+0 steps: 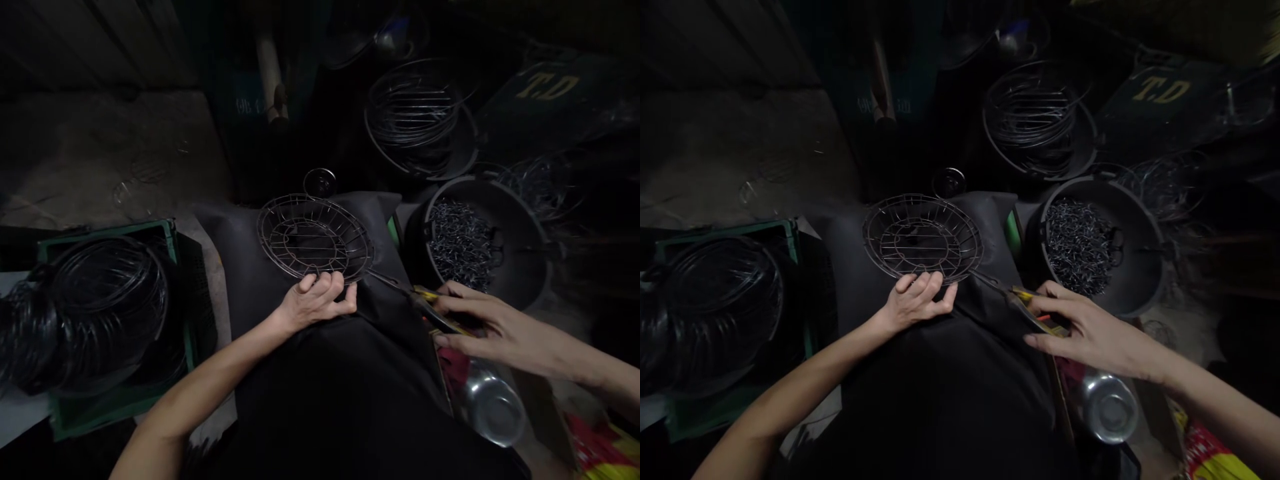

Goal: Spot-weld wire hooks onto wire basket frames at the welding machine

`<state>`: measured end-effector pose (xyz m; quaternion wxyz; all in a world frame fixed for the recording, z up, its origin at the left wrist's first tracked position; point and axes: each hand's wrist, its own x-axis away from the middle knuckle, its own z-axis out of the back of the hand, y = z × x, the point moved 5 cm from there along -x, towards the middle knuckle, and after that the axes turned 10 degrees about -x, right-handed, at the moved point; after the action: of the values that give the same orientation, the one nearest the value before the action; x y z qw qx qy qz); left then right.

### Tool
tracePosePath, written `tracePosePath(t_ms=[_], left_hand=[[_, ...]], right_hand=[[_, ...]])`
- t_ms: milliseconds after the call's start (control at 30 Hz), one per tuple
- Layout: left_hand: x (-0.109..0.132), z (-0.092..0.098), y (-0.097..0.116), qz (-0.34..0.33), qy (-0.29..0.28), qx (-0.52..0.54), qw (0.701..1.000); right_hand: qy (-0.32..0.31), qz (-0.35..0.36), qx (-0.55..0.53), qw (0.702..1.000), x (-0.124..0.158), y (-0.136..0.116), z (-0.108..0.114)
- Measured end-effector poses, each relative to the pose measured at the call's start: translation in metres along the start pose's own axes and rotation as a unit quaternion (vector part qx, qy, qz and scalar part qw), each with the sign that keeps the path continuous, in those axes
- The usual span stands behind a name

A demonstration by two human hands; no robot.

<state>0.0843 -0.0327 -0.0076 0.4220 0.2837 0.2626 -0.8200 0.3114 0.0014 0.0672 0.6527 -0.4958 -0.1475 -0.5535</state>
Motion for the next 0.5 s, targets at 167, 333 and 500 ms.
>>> tracePosePath(t_ms=[167,333,500], left_hand=[[-0.004,-0.001,0.001,-0.006,0.011,-0.012,1.0],[-0.001,-0.007,0.001,0.0,-0.038,0.034,0.999],[0.006,-0.017,0.004,0.019,-0.079,0.115,0.99]], right_hand=[[-0.019,0.009,0.046,0.999,-0.007,0.001,0.006],[0.011,0.008,0.138,0.99,-0.006,-0.007,0.01],[0.016,0.004,0.166,0.986,-0.013,-0.014,0.018]])
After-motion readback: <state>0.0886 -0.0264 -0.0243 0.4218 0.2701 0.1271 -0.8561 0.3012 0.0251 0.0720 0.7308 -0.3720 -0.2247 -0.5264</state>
